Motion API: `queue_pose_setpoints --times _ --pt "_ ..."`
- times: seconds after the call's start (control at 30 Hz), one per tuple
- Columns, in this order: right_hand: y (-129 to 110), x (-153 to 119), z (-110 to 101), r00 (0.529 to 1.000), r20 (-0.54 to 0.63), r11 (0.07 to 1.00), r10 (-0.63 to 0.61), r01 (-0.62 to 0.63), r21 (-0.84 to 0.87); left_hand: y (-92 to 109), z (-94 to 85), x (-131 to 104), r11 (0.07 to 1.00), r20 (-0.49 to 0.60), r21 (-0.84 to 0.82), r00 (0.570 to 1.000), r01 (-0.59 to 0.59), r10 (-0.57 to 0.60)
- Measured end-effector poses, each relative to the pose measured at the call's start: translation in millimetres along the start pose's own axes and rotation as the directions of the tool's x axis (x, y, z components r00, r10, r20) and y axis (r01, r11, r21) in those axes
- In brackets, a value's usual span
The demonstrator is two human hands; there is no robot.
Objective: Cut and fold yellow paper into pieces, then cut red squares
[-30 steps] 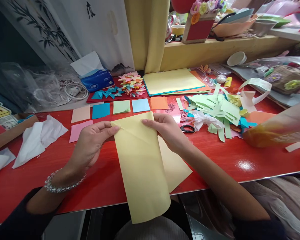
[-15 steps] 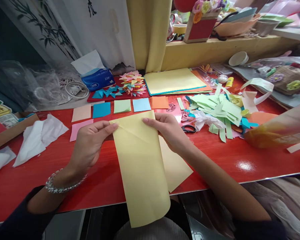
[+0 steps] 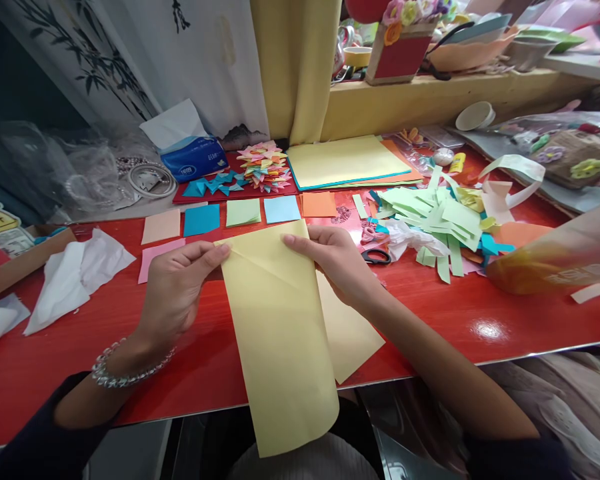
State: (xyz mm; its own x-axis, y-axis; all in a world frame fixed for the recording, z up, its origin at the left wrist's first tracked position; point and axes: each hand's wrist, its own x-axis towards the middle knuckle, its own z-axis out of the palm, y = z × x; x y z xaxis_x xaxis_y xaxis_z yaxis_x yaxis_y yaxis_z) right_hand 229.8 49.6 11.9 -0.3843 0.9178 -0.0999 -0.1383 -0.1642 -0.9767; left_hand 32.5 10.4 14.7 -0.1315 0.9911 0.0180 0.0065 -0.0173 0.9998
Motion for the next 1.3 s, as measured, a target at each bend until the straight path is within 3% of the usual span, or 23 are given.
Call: queue_pose_setpoints --times 0.2,0.5,1.3 --pt "-0.8 -1.0 1.0 1.000 -0.001 1.000 -0.006 0.006 0.003 0.7 1.0 -2.7 0.994 -0.041 0.090 0.997 -0.062 0.065" --pt "-1.5 -0.5 1.0 1.000 -0.005 1.000 -0.010 0.011 0.024 -2.4 0.8 -2.9 0.989 -0.035 0.089 0.992 -0.121 0.125" --pt "-0.3 -0.5 0.8 1.000 0.012 0.999 -0.016 0.016 0.037 -4.9 1.9 -2.7 0.992 -0.056 0.055 0.991 -0.116 0.119"
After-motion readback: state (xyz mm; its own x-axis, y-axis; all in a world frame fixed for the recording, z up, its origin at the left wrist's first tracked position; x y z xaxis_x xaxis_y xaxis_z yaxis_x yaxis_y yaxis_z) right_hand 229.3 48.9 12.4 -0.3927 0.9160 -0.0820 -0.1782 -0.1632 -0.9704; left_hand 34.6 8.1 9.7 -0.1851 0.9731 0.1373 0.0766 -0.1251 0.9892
